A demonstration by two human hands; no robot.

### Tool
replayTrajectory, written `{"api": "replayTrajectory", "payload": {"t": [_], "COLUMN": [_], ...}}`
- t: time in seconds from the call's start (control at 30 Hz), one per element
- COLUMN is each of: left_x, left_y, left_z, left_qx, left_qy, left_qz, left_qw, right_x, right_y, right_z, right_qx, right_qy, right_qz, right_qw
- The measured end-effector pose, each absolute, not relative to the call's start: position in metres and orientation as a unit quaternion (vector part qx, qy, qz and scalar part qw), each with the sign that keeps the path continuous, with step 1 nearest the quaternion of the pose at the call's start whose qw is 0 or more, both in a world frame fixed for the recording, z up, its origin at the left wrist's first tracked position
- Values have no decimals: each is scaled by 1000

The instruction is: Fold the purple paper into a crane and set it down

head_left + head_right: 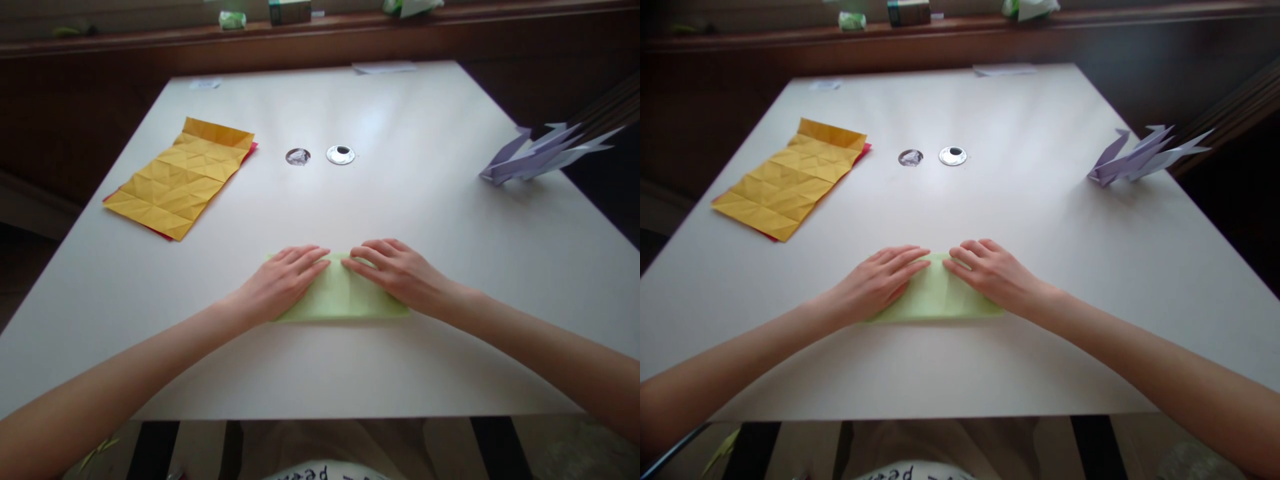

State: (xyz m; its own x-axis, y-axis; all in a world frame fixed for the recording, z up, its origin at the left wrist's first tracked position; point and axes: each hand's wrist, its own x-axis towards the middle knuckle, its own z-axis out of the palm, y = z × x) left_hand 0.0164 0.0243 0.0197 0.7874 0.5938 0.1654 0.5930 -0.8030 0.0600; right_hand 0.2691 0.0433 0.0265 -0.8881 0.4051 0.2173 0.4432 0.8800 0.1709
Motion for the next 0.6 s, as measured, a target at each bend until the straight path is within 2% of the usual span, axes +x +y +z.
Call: {"api": "replayTrajectory", "payload": {"t": [0.1,0.23,0.43,0.6], "left_x": [19,23,25,23], "left_y": [24,20,9,7], "left_z": [17,14,11,8], "left_qx": [966,963,959,955], "left_qy": [248,252,271,283], "left_qz": [64,70,67,74], "left_qw": [40,59,45,47], "right_x": [268,253,225,222], "right_y": [46,43,34,26], "right_z": [29,37,49,39], "right_qx": [-192,-227,-305,-327], "right_qy": [-974,-972,-951,-944], "right_qz": [-76,-37,-54,-33], "right_qw": [87,50,-16,23]}}
